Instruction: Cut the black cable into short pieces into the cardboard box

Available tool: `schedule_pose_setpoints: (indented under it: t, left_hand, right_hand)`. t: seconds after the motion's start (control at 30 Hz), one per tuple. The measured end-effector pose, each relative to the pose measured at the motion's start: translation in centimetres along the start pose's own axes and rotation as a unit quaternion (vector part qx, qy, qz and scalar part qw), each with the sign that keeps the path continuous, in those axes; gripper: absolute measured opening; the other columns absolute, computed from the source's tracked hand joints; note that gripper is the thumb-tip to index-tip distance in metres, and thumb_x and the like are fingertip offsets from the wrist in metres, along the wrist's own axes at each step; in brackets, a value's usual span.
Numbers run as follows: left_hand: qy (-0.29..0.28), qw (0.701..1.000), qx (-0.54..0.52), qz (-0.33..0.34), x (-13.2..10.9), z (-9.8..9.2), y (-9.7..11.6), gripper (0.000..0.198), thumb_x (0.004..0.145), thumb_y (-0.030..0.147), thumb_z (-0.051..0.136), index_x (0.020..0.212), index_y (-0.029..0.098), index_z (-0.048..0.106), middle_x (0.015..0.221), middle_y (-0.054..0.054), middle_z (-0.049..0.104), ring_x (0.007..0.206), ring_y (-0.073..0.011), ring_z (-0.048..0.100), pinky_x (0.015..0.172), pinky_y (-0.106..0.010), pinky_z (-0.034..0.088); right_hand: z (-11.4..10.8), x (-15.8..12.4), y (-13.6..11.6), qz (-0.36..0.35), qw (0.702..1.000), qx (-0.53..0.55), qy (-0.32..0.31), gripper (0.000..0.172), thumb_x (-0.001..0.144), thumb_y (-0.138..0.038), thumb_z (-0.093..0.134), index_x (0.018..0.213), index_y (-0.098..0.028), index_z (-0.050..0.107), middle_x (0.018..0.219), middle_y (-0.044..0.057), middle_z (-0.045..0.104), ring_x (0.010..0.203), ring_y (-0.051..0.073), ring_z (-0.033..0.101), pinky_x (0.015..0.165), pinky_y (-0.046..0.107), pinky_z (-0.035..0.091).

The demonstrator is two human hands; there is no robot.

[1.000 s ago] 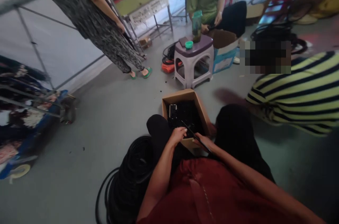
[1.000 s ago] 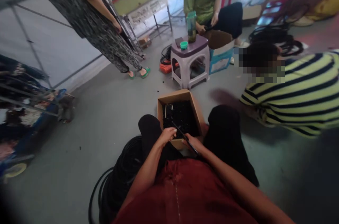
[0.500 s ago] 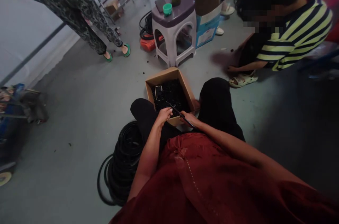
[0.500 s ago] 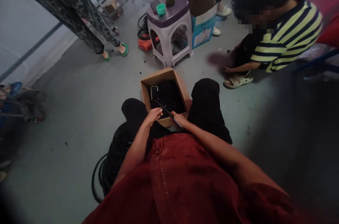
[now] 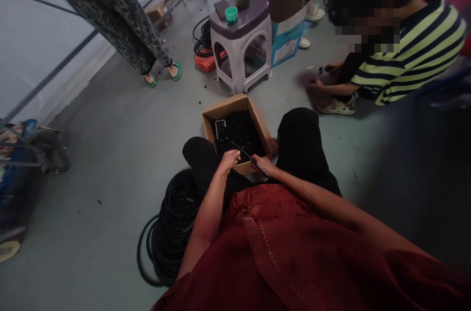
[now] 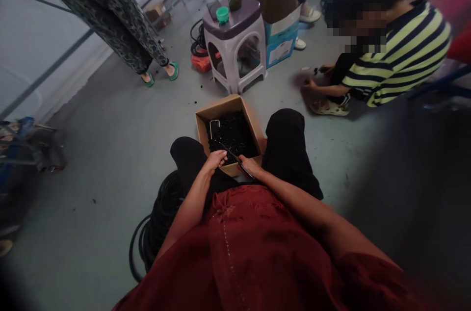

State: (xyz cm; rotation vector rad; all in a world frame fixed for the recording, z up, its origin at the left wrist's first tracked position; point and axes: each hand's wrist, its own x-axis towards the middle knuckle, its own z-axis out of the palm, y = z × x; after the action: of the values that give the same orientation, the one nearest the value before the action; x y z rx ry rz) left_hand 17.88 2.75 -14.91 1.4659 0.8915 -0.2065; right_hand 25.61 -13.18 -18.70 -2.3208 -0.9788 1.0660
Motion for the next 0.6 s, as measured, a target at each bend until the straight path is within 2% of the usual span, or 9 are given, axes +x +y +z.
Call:
schedule_pose_setpoints:
  t: [0.37,0.6]
  left_hand:
    - [0.002,1.0,0.015,-0.017,0.61,-0.03,-0.52,0.02,0.086,0.021,0.05,0.068,0.013,0.052,0.056,0.004,0.046,0.037,-0.0017,0.03,0.039,-0.018,0.019]
    - [0.0,1.0,0.013,-0.017,0.86,-0.11,-0.83,0.023,0.087,0.023,0.05,0.066,0.013,0.051,0.053,0.005,0.044,0.037,-0.0017,0.03,0.039,-0.018,0.018]
  right_hand:
    - [0.32,0.34,0.38,0.015,1.0,0.003,-0.007,0.026,0.087,-0.034,0.045,0.106,-0.021,0.056,0.089,0.011,0.068,0.081,0.023,0.063,0.06,0.024,0.031]
    - [0.33,0.54,0.7,0.037,0.996,0.075,0.017,0.02,0.082,-0.029,0.051,0.099,-0.02,0.058,0.084,0.009,0.067,0.082,0.023,0.062,0.063,0.025,0.034]
